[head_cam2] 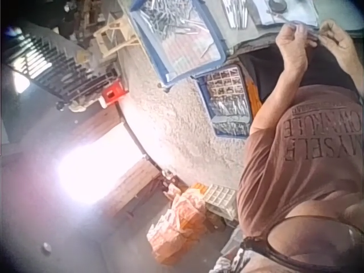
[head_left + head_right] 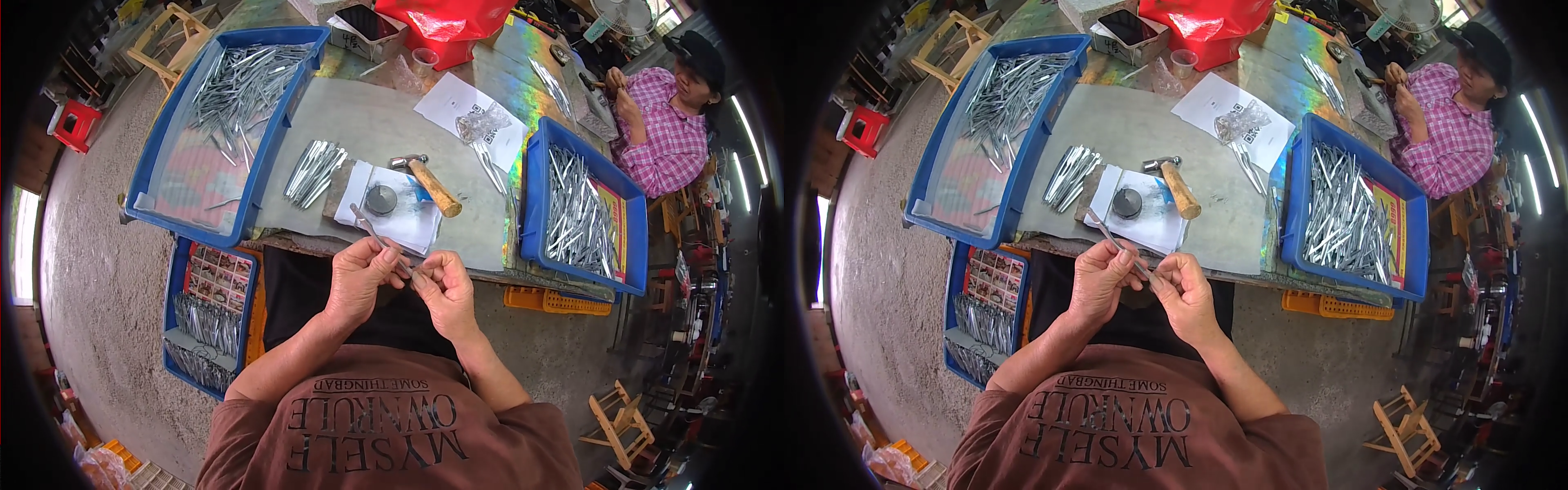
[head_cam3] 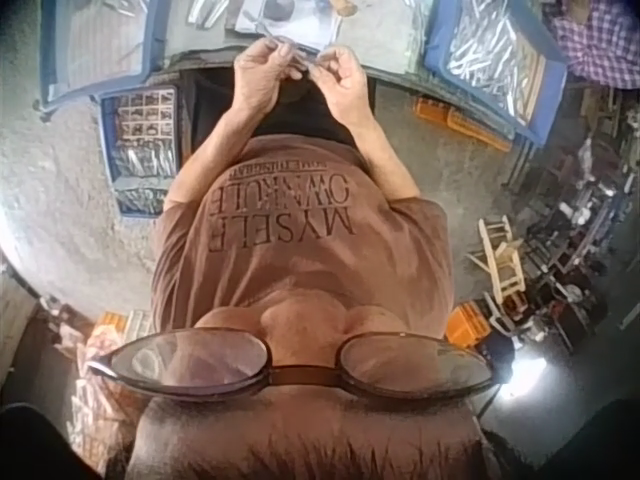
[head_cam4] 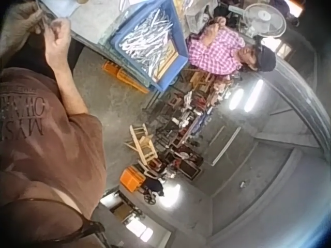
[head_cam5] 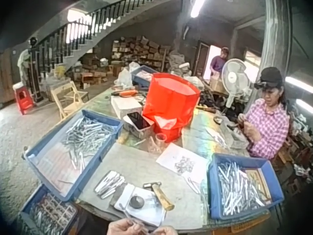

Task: The person processes metal strips by taking them from a tray, bending them by hand, and striking them on an anvil using a hammer.

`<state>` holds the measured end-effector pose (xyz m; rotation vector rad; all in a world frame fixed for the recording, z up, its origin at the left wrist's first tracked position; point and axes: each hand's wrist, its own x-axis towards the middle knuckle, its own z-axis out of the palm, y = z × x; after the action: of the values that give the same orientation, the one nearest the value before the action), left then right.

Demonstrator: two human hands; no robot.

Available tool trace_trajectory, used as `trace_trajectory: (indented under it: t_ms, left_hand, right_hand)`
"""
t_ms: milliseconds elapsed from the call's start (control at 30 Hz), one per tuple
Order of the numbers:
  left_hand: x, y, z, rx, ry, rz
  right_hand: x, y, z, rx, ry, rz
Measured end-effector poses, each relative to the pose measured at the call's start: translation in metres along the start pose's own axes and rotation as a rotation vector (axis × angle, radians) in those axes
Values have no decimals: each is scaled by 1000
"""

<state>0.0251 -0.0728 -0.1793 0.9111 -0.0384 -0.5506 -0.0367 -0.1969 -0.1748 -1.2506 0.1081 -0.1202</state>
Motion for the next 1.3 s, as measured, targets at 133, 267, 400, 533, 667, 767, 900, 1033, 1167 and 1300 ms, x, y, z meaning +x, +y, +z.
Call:
trace_trajectory:
  t_ms: [133, 267, 400, 533, 667, 767, 900, 1033, 1167, 1300]
  left_hand:
    - [-2, -6, 0, 32, -25, 76]
    - [-4, -6, 2, 112, -6, 128]
    - [-3, -6, -1, 135, -2, 162]
    - [-3, -4, -3, 160, -9, 192]
    - [-2, 1, -3, 125, 26, 170]
    - [1, 4, -6, 70, 50, 148]
    - [15, 12, -13, 139, 105, 191]
    - [38, 23, -18, 280, 126, 293]
    - [56, 28, -18, 393, 87, 407]
    - [66, 29, -15, 566, 102, 424]
  right_hand:
    - [0, 2, 5, 50, 55, -4]
    - [2, 5, 5, 126, 113, 20]
    - [5, 5, 8, 217, 183, 86]
    - [8, 6, 10, 196, 191, 70]
    - [10, 7, 14, 139, 197, 74]
    - [10, 8, 14, 132, 184, 71]
    - [6, 9, 7, 96, 139, 53]
    - [1, 10, 2, 92, 153, 62]
    - [-2, 8, -1, 109, 179, 60]
    - [-4, 8, -4, 82, 186, 48]
